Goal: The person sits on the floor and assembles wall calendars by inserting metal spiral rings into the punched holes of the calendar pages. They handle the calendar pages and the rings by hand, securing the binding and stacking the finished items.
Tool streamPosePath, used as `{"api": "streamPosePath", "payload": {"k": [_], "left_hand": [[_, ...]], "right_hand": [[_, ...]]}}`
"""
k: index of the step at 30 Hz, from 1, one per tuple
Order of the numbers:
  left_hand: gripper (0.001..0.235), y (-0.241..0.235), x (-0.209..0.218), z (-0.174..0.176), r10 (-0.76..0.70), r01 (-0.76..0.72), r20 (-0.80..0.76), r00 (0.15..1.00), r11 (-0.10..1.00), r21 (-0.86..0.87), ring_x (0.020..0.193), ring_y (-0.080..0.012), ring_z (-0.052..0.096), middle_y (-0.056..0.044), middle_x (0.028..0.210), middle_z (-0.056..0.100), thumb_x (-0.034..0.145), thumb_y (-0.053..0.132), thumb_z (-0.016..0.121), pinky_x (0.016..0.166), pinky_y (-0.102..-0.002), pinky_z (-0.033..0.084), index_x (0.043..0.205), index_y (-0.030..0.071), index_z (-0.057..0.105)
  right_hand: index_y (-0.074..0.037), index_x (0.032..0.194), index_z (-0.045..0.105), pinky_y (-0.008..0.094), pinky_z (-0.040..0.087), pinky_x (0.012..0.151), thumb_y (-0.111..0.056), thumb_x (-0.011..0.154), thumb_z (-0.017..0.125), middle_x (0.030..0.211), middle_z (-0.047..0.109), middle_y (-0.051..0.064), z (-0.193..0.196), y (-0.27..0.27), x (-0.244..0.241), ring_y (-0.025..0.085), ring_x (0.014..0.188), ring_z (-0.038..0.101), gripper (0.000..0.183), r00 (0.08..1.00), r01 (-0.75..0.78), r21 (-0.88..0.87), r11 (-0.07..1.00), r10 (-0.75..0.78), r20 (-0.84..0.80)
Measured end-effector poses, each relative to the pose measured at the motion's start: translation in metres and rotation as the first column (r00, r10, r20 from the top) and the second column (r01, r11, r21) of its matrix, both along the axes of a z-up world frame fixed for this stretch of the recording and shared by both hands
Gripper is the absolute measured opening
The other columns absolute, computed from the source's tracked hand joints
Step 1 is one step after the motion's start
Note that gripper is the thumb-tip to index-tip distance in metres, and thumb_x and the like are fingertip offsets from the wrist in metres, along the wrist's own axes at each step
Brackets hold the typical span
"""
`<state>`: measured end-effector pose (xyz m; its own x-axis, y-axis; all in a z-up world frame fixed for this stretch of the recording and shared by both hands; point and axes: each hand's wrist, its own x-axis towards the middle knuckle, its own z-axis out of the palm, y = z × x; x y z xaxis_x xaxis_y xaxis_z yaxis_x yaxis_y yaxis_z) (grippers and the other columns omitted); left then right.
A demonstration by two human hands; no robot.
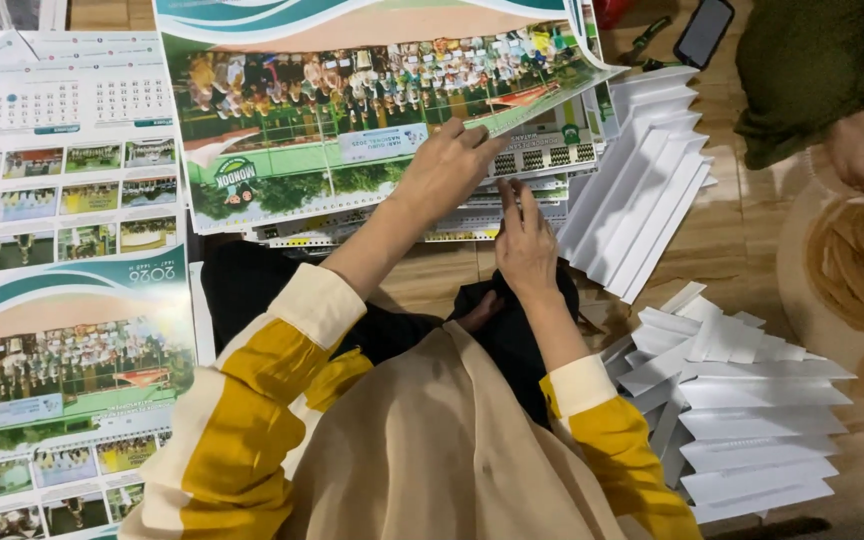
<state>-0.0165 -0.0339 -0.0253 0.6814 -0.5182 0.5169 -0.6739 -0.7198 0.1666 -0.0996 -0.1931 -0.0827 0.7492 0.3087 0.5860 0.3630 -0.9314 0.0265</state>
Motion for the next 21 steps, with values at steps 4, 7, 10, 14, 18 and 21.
{"api": "streamPosePath", "payload": {"k": [4, 7, 10, 14, 18, 21], "left_hand": [[0.022, -0.003, -0.010, 0.002, 0.021, -0.023, 0.067, 0.998, 0.999, 0.029, 0.076, -0.0273, 0.059, -0.013, 0.089, 0.064, 0.073, 0.015, 0.062, 0.061, -0.035, 0.055, 0.095, 0.015, 0.066], [0.024, -0.006, -0.009, -0.007, 0.014, -0.027, 0.109, 0.994, 0.992, 0.121, 0.081, -0.0306, 0.057, -0.017, 0.095, 0.060, 0.075, 0.014, 0.058, 0.064, -0.039, 0.053, 0.099, 0.014, 0.064], [0.024, -0.006, -0.010, -0.004, 0.000, -0.026, 0.125, 0.992, 0.978, 0.207, 0.084, -0.0307, 0.057, -0.018, 0.096, 0.060, 0.077, 0.012, 0.059, 0.067, -0.038, 0.052, 0.101, 0.014, 0.064], [0.019, -0.004, -0.015, -0.002, -0.017, -0.035, 0.179, 0.984, 0.958, 0.283, 0.082, -0.0294, 0.057, -0.020, 0.095, 0.061, 0.080, 0.012, 0.059, 0.064, -0.035, 0.052, 0.098, 0.011, 0.063], [0.012, -0.001, -0.006, -0.003, -0.022, -0.027, 0.204, 0.979, 0.972, 0.233, 0.068, -0.0242, 0.058, -0.014, 0.081, 0.062, 0.073, 0.011, 0.065, 0.051, -0.031, 0.052, 0.084, 0.012, 0.066], [0.010, 0.008, 0.013, -0.021, -0.012, -0.022, 0.254, 0.967, 0.992, 0.128, 0.058, -0.0202, 0.057, -0.006, 0.067, 0.059, 0.071, 0.010, 0.063, 0.045, -0.027, 0.050, 0.081, 0.012, 0.062]], "right_hand": [[-0.003, 0.104, 0.059, 0.034, 0.051, 0.059, -0.005, 0.072, 0.053, 0.120, 0.050, 0.013, 0.010, 0.004, 0.000, 0.023, 0.067, 0.061, 0.032, 1.000, 0.021, -0.030, 0.999, -0.022, -0.012], [-0.008, 0.111, 0.057, 0.031, 0.052, 0.058, -0.007, 0.074, 0.051, 0.118, 0.050, 0.010, 0.008, 0.004, 0.003, 0.020, 0.068, 0.063, 0.038, 0.998, 0.066, -0.020, 0.998, -0.066, -0.002], [-0.005, 0.114, 0.054, 0.033, 0.054, 0.058, -0.006, 0.072, 0.054, 0.122, 0.046, 0.012, 0.013, 0.004, 0.000, 0.023, 0.073, 0.063, 0.041, 0.996, 0.034, 0.015, 0.999, -0.032, -0.086], [-0.002, 0.116, 0.050, 0.035, 0.054, 0.057, -0.006, 0.073, 0.052, 0.125, 0.042, 0.015, 0.026, 0.007, -0.006, 0.028, 0.073, 0.064, 0.042, 0.986, 0.006, 0.102, 0.995, 0.011, -0.167], [0.000, 0.116, 0.050, 0.039, 0.054, 0.053, -0.005, 0.070, 0.055, 0.125, 0.040, 0.017, 0.032, 0.010, -0.005, 0.031, 0.069, 0.063, 0.046, 0.974, 0.013, 0.159, 0.987, 0.024, -0.226], [-0.011, 0.132, 0.038, 0.040, 0.055, 0.055, -0.005, 0.072, 0.053, 0.124, 0.037, 0.012, 0.042, 0.012, -0.006, 0.032, 0.075, 0.063, 0.062, 0.956, 0.039, 0.158, 0.987, 0.009, -0.292]]}}
